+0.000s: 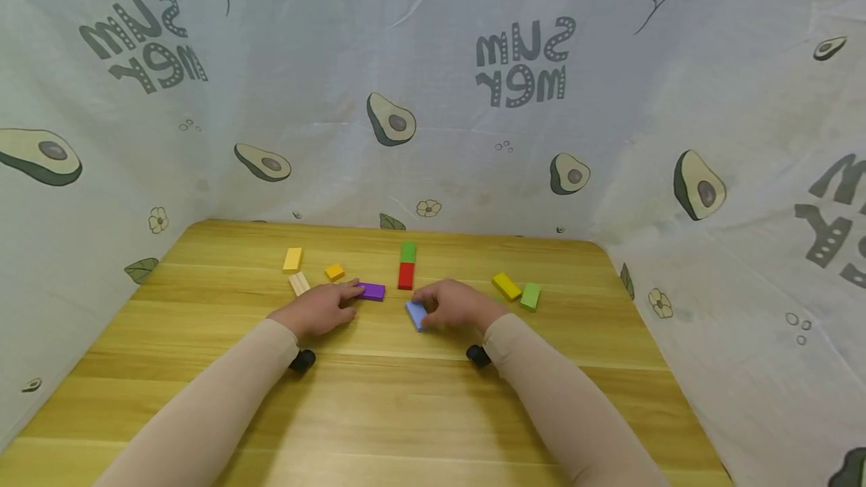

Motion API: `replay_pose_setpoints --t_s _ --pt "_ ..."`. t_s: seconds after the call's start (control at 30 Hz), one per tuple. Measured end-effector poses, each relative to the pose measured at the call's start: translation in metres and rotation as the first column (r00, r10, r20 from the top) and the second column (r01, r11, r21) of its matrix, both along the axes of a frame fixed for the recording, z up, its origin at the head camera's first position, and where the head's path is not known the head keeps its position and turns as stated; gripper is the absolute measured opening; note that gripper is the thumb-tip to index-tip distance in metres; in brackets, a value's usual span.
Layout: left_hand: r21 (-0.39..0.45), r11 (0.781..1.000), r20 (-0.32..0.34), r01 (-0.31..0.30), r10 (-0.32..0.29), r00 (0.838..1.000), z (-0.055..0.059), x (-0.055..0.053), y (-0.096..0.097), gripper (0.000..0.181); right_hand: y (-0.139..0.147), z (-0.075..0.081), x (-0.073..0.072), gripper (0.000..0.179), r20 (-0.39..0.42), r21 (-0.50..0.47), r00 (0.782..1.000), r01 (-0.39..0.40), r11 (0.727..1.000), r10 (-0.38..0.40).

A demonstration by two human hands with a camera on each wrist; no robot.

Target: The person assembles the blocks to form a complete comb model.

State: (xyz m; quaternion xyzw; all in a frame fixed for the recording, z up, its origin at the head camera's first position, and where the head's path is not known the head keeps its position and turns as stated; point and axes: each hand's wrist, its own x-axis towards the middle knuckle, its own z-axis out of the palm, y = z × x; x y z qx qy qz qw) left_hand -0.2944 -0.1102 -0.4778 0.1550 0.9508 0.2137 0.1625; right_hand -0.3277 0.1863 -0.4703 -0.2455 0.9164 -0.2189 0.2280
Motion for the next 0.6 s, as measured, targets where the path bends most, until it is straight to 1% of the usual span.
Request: replay_pose_setpoints --t_s 0.2,0.43,0.6 --pt "-0.005 1.000 -0.003 0.001 -0.001 1.000 -0.0001 0.0012 0.0001 0.056 0.0028 -0.0037 0.0034 0.057 -0.013 0.030 1.000 -0.007 1.000 0.007" --pt "-0.001 1.000 -0.006 0.003 -0.003 1.000 0.0019 0.0026 0.0002 0.056 0.0032 -0.0077 0.0026 0.055 -0.046 0.025 0.999 -0.005 1.000 0.006" --pt "-0.001 1.000 -0.004 0.003 -0.003 1.000 0.0009 0.0014 0.0003 0.056 0.0074 -0.0089 0.0027 0.054 -0.071 0.016 0.997 -0.011 1.000 0.012"
